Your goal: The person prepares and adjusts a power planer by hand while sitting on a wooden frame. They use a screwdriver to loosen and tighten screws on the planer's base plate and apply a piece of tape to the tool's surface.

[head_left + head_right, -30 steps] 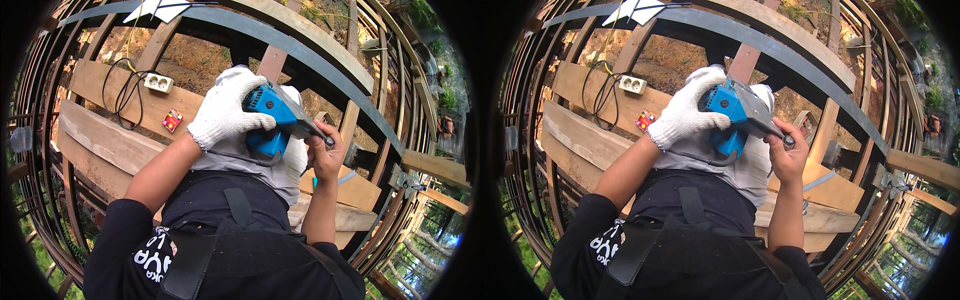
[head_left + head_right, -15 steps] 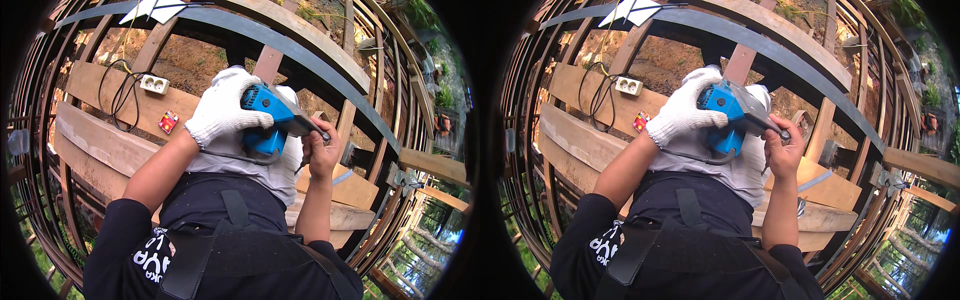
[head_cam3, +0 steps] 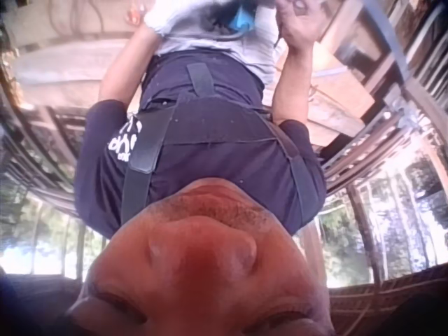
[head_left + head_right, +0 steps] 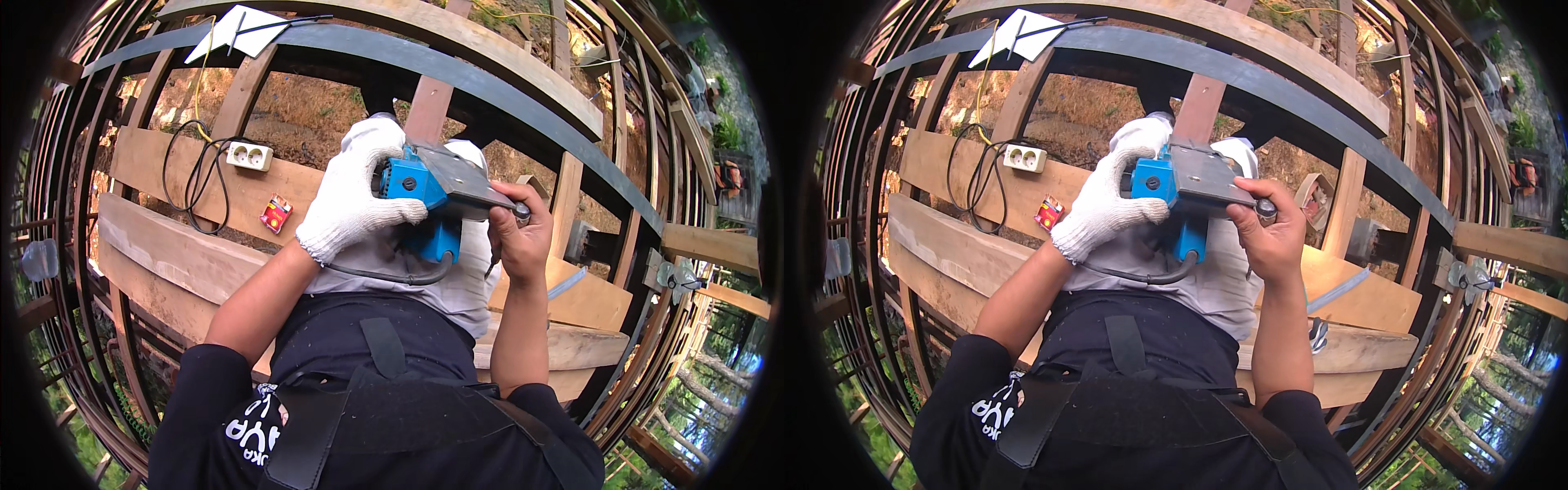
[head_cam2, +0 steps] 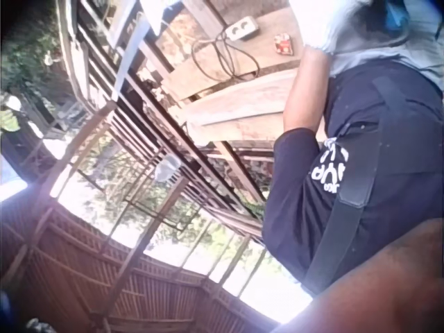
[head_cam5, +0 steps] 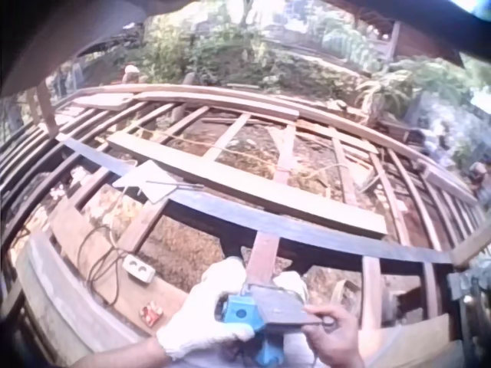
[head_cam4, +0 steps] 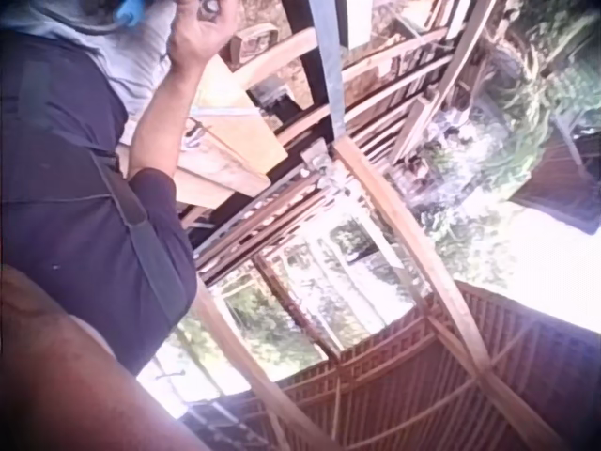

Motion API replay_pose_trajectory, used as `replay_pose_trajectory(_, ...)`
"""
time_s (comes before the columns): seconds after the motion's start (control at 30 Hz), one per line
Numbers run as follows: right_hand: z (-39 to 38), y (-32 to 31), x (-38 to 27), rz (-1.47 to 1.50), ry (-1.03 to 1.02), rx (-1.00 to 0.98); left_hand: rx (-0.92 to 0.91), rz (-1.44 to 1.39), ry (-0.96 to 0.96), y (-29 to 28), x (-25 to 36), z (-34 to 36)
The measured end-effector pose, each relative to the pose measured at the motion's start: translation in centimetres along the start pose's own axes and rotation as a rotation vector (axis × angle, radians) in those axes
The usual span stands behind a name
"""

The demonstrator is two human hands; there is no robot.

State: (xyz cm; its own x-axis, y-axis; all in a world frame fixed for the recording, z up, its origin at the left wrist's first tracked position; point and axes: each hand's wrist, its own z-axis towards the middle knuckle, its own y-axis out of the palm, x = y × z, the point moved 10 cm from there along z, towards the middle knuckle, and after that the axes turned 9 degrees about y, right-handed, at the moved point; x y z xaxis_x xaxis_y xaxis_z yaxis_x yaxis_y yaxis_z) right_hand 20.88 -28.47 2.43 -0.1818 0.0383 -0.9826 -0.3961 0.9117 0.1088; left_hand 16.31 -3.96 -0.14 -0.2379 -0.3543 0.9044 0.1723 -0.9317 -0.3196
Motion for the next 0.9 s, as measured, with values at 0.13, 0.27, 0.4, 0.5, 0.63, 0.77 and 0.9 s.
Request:
replay_pose_trajectory(0.13,-0.2,1.2,-0.3,-0.058,-0.003,0.014,-0.073,-0.174,-0.126,0.7,-1.6,-0.7)
replay_pose_trajectory(0.27,0.0,2.7,-2.4,-0.3,-0.112,0.061,-0.139,-0.419,-0.296,1.2,-2.4,-1.2)
replay_pose_trajectory(0.4,0.7,3.0,-0.4,-0.122,-0.014,0.007,-0.109,-0.474,-0.32,1.2,-2.7,-0.7)
replay_pose_trajectory(0.5,1.1,3.3,-1.1,-0.148,-0.074,0.017,-0.155,-0.437,-0.291,1.2,-2.9,-0.3)
replay_pose_trajectory(0.63,1.2,3.3,-1.1,-0.16,-0.075,0.018,-0.156,-0.532,-0.301,1.6,-3.4,-0.6)
replay_pose_trajectory(0.77,0.9,3.4,-0.8,-0.211,-0.068,0.019,-0.133,-0.553,-0.324,1.6,-3.6,-1.0)
replay_pose_trajectory(0.9,0.7,3.3,-1.0,-0.264,-0.084,0.027,-0.147,-0.547,-0.302,1.7,-3.6,-1.1)
